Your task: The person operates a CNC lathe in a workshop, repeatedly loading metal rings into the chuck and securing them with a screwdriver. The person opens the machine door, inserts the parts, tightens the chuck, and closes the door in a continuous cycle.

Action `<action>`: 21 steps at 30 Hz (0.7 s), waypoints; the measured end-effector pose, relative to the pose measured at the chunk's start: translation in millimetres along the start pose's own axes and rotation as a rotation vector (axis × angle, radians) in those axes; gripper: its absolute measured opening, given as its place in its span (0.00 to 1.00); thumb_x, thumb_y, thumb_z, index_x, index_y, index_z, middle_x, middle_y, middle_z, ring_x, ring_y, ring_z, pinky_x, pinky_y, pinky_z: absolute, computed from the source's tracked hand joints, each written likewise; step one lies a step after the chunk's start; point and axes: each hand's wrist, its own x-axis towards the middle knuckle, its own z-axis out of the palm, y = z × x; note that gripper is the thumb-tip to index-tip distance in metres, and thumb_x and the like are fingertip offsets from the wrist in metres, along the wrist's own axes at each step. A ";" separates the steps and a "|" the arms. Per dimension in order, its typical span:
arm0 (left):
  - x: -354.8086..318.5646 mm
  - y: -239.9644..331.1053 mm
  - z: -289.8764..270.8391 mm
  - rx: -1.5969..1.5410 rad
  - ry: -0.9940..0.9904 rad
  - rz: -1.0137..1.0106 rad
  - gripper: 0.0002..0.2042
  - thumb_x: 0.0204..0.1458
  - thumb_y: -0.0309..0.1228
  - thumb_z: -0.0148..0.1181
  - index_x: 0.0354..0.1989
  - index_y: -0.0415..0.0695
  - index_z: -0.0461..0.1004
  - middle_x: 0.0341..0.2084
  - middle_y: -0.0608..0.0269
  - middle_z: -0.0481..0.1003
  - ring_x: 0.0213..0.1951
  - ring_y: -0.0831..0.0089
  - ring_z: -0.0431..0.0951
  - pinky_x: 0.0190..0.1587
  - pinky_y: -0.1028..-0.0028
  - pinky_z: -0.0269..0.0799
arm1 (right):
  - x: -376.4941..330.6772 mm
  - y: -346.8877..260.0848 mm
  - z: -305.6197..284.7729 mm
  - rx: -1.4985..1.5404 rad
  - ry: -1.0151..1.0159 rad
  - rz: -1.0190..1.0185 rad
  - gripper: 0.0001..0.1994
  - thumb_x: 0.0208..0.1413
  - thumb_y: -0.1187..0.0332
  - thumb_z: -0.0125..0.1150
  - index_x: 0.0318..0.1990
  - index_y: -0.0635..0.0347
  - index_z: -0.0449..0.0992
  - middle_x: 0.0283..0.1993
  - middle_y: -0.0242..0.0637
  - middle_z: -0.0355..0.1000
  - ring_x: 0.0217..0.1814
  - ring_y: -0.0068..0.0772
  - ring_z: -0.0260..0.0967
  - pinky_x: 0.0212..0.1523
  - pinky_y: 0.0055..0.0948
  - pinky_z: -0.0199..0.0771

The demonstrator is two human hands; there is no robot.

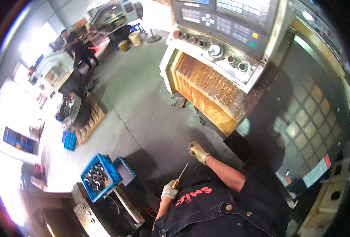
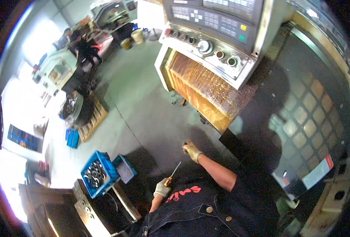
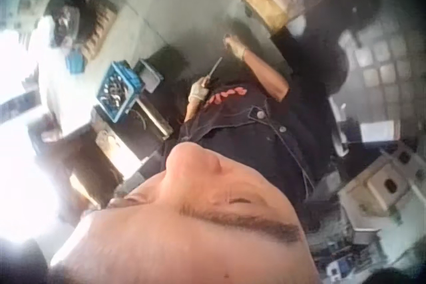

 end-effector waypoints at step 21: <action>-14.2 83.0 46.5 0.147 -0.842 0.323 0.24 0.38 0.27 0.55 0.50 0.44 0.70 0.39 0.51 0.76 0.44 0.58 0.76 0.48 0.67 0.69 | -278.5 111.7 -76.3 0.586 0.903 -0.147 0.12 0.49 0.63 0.65 0.35 0.59 0.71 0.32 0.35 0.70 0.37 0.32 0.71 0.37 0.31 0.75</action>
